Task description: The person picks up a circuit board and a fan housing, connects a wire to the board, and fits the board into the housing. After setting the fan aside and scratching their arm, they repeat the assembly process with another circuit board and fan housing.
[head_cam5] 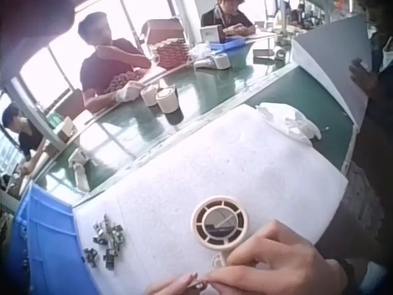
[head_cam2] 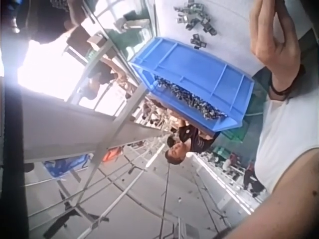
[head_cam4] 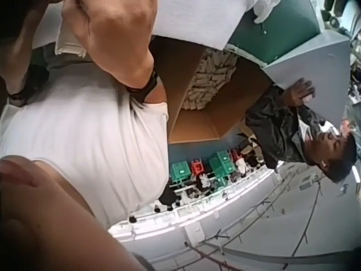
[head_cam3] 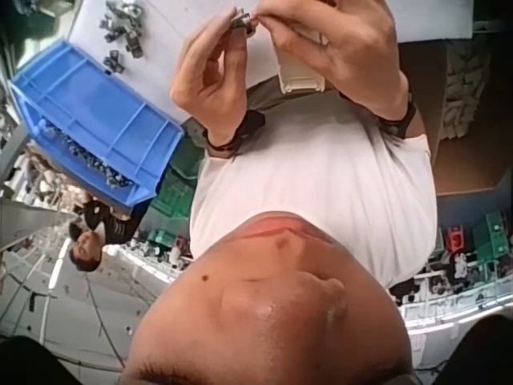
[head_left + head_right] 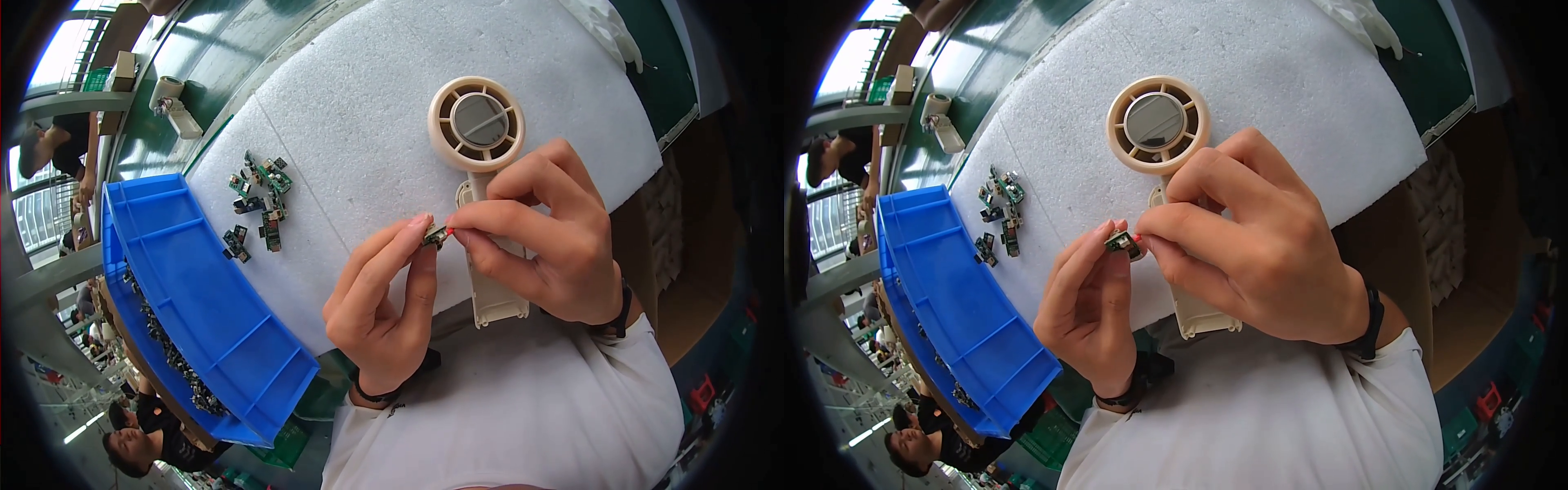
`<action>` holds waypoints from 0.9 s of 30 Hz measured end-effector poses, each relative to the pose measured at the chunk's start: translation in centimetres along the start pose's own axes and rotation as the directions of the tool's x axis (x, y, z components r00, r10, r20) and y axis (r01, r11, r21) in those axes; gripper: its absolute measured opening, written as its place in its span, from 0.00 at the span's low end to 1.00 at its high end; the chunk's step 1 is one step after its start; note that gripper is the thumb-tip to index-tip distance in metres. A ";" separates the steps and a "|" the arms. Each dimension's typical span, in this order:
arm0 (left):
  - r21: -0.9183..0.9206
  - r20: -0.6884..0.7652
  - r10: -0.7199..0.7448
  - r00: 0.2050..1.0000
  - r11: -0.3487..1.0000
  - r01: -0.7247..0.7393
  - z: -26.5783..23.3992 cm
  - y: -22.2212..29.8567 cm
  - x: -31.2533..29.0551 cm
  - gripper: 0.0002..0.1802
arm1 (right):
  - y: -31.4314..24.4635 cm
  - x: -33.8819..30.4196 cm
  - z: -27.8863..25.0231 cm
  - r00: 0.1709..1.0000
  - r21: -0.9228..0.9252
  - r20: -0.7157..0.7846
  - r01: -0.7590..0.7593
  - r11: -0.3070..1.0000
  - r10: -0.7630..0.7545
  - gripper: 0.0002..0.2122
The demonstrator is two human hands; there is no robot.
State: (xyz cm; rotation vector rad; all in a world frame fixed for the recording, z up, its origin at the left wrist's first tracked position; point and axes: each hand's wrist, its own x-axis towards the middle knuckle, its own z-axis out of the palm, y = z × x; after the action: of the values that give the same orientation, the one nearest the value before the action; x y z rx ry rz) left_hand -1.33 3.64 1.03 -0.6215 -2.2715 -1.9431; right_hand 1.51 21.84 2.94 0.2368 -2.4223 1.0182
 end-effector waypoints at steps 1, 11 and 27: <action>0.023 0.016 0.015 1.000 1.000 -0.015 -0.1 0.0 0.0 0.21 | 0.0 -0.1 0.0 1.000 -0.007 0.002 0.010 1.000 -0.010 0.10; 0.009 0.057 0.036 0.998 0.999 -0.037 -0.3 -0.2 -0.1 0.21 | 0.0 0.1 -0.7 0.994 -0.036 0.050 0.101 0.994 -0.099 0.10; 0.385 -0.027 0.377 0.926 0.859 -0.339 1.9 0.0 -0.6 0.23 | -1.7 -0.8 1.2 0.976 0.251 -0.092 -0.168 0.953 0.196 0.11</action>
State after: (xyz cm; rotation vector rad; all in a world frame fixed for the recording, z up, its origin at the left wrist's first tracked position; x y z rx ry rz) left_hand -0.37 5.29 0.48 -0.8045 -2.1827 -1.2962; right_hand 2.33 19.78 2.90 0.0336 -2.2445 1.3729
